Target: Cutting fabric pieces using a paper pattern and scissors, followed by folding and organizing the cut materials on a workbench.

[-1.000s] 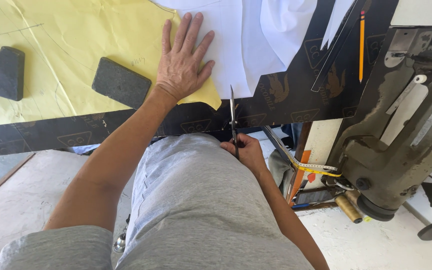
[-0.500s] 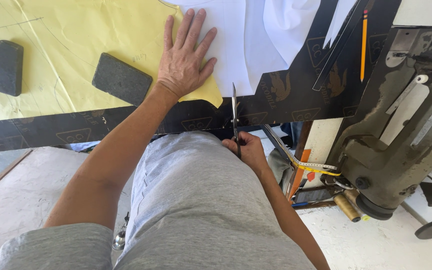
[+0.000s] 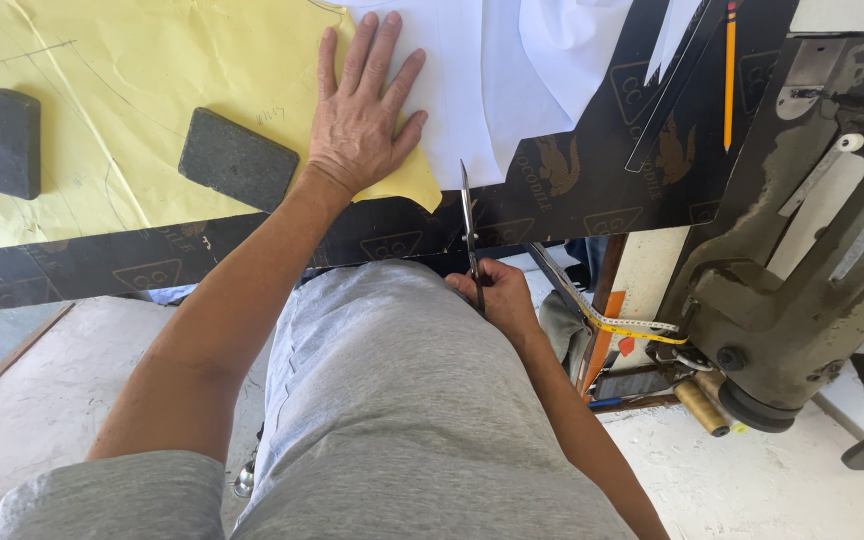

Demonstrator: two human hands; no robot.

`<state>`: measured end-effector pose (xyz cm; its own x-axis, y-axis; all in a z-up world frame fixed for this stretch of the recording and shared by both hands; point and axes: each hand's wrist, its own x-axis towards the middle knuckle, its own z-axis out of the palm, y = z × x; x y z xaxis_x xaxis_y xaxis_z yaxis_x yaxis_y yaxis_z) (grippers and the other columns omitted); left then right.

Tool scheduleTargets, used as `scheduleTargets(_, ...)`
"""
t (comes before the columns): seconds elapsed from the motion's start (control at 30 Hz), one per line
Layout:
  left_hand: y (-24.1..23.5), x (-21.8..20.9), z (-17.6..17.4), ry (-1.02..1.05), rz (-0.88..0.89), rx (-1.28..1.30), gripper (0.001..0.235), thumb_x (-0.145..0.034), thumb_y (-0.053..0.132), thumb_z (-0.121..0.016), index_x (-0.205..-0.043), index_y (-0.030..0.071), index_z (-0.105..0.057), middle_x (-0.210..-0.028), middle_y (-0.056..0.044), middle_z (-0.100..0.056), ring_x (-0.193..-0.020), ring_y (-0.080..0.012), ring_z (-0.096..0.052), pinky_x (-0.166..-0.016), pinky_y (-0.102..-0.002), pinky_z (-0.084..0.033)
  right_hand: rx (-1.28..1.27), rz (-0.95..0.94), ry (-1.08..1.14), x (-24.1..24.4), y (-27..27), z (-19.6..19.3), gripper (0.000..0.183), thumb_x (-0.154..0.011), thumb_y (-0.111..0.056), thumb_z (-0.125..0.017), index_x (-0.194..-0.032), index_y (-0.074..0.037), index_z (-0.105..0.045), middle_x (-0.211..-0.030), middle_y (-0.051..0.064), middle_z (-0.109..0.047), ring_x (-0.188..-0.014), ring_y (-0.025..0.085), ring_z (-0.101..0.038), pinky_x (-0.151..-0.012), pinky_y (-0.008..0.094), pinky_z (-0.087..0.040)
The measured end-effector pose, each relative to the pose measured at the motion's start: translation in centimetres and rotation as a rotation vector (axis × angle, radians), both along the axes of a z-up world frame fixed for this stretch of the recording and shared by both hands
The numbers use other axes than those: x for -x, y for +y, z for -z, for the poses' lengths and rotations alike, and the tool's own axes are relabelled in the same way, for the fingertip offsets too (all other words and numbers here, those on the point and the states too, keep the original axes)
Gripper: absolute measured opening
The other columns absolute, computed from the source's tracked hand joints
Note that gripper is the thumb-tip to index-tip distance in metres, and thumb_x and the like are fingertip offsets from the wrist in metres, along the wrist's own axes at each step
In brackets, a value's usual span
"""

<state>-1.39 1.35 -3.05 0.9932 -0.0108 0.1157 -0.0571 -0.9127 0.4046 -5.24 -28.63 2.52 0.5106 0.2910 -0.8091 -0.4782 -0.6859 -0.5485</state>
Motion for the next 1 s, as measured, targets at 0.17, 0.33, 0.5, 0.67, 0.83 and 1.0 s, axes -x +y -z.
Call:
scheduleTargets(0.17,0.0,0.0,-0.1,-0.002,-0.005,-0.003,0.053,-0.113,0.035,-0.065,-0.153,0.001,-0.060,-0.164,-0.027,-0.028,-0.152,-0.0471,-0.024,-0.119,-0.073,-0.015,0.010,-0.038,-0.050,0.5,-0.8,0.7,0.046,-0.085,-0.033,-0.086,-0.061,-0.015,-0.051,-0.058,-0.005,-0.044,-0.059,0.008,-0.039,-0.055,0.027,-0.034)
scheduleTargets(0.33,0.0,-0.2,-0.2,-0.008,-0.009,-0.002,0.053,-0.112,0.036,-0.064,-0.153,0.001,-0.060,-0.163,-0.027,-0.029,-0.151,-0.0477,-0.026,-0.118,-0.073,-0.017,-0.007,-0.035,-0.037,-0.1,-0.2,-0.2,0.047,-0.086,-0.031,-0.086,-0.059,-0.014,-0.050,-0.056,-0.005,-0.042,-0.056,0.007,-0.037,-0.053,0.026,-0.032)
scheduleTargets(0.5,0.0,-0.2,-0.1,0.052,-0.012,-0.004,0.057,-0.114,0.036,-0.060,-0.158,0.000,-0.056,-0.166,-0.025,-0.024,-0.153,-0.0451,-0.020,-0.120,-0.071,-0.013,0.059,0.017,0.069,-2.0,2.3,-1.4,0.043,-0.082,-0.036,-0.086,-0.064,-0.012,-0.056,-0.055,0.000,-0.058,-0.055,0.009,-0.051,-0.056,0.026,-0.042)
scheduleTargets(0.67,-0.1,-0.1,-0.2,0.062,-0.015,-0.005,0.057,-0.114,0.036,-0.057,-0.159,0.000,-0.054,-0.166,-0.025,-0.022,-0.154,-0.0445,-0.019,-0.121,-0.071,-0.013,0.118,-0.044,0.020,-2.6,3.1,-1.1,0.042,-0.081,-0.040,-0.087,-0.066,-0.014,-0.057,-0.060,-0.005,-0.048,-0.061,0.008,-0.041,-0.058,0.027,-0.037)
scheduleTargets(0.83,-0.1,-0.1,0.0,0.061,-0.020,-0.007,0.057,-0.115,0.036,-0.056,-0.160,0.000,-0.053,-0.166,-0.025,-0.022,-0.154,-0.0444,-0.020,-0.121,-0.071,-0.013,-0.061,0.080,-0.018,-2.0,2.7,-0.9,0.049,-0.083,-0.028,-0.084,-0.056,-0.015,-0.045,-0.048,0.000,-0.050,-0.055,0.006,-0.058,-0.089,0.031,-0.063)
scheduleTargets(1.0,-0.1,-0.1,-0.1,0.067,-0.018,-0.020,0.058,-0.114,0.036,-0.058,-0.160,0.000,-0.051,-0.167,-0.025,-0.022,-0.154,-0.0438,-0.020,-0.121,-0.070,-0.012,0.066,-0.004,0.055,-3.8,4.4,-2.0,0.040,-0.084,-0.035,-0.084,-0.065,-0.012,-0.058,-0.056,0.002,-0.061,-0.055,0.009,-0.055,-0.062,0.027,-0.049)
